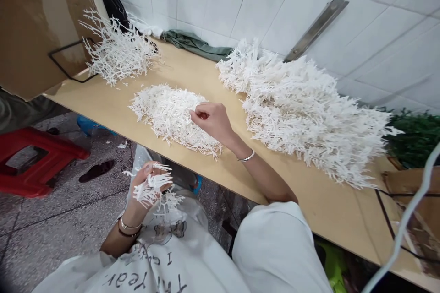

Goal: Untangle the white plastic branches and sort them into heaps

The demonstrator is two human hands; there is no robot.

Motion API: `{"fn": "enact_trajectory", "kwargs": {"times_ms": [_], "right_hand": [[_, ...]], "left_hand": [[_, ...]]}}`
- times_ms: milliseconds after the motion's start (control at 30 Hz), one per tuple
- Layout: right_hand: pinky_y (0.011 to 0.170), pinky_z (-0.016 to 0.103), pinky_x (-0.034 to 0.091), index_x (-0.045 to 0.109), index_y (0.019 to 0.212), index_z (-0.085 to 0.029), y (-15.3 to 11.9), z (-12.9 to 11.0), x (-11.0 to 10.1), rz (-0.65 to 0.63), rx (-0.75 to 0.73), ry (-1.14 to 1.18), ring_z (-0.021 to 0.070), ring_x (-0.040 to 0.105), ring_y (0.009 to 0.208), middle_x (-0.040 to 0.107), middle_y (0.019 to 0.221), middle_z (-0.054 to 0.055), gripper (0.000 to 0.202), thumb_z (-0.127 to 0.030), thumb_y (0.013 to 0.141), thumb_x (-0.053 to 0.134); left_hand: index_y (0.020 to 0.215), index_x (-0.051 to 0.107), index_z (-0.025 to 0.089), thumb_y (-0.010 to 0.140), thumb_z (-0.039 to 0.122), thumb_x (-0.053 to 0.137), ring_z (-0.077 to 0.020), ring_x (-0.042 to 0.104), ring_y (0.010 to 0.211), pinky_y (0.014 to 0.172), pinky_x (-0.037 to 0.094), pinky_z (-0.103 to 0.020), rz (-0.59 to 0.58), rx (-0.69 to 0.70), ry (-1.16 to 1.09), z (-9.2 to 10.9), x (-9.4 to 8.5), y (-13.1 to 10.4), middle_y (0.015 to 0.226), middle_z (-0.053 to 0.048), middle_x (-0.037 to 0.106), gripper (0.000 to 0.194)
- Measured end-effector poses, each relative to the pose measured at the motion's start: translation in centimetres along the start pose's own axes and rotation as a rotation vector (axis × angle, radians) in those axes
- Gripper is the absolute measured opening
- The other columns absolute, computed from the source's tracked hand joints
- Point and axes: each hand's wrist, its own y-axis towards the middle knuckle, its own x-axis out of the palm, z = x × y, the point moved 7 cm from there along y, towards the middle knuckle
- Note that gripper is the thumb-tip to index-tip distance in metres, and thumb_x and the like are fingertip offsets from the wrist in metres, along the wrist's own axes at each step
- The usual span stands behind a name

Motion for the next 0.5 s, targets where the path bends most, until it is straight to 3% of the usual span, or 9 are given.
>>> {"fn": "enact_trajectory", "kwargs": {"times_ms": [133, 233, 400, 500], "right_hand": [[0.055, 0.023, 0.027, 0.044, 0.059, -0.017, 0.2, 1.7, -0.1, -0.014, 0.126, -0.124, 0.0068, 0.032, 0.052, 0.036, 0.055, -0.006, 0.028, -0.022, 0.076, 0.066], [0.056, 0.024, 0.029, 0.058, 0.073, -0.017, 0.0, 1.4, -0.1, -0.029, 0.137, -0.119, 0.0076, 0.036, 0.054, 0.042, 0.061, -0.005, 0.013, -0.026, 0.081, 0.063], [0.057, 0.026, 0.030, 0.068, 0.073, -0.016, -0.2, -0.8, -1.1, 0.002, 0.109, -0.154, 0.0081, 0.041, 0.054, 0.055, 0.068, 0.000, 0.034, -0.041, 0.091, 0.052], [0.057, 0.026, 0.031, 0.067, 0.072, -0.014, -1.1, -3.3, -1.1, -0.111, 0.061, -0.036, 0.0080, 0.041, 0.054, 0.053, 0.064, 0.001, 0.045, -0.043, 0.095, 0.043]], "left_hand": [[0.045, 0.051, 0.016, 0.063, 0.049, 0.074, -0.0047, 0.020, 0.035, 0.035, 0.014, -0.020, -0.006, 0.029, 0.148, 0.7, -1.3, -0.3, 0.036, 0.006, 0.029, 0.044], [0.044, 0.052, 0.015, 0.066, 0.047, 0.074, -0.0041, 0.021, 0.034, 0.036, 0.007, -0.021, -0.021, 0.014, 0.254, 1.5, -1.5, -0.1, 0.037, 0.004, 0.035, 0.044], [0.042, 0.050, 0.015, 0.066, 0.052, 0.072, -0.0031, 0.017, 0.033, 0.036, 0.005, -0.022, -0.052, 0.002, 0.360, 2.0, -0.7, 0.1, 0.036, 0.006, 0.029, 0.049], [0.047, 0.054, 0.015, 0.069, 0.052, 0.069, -0.0030, 0.018, 0.035, 0.036, 0.007, -0.021, -0.059, 0.016, 0.408, 2.1, -0.3, -0.3, 0.039, 0.005, 0.035, 0.047]]}}
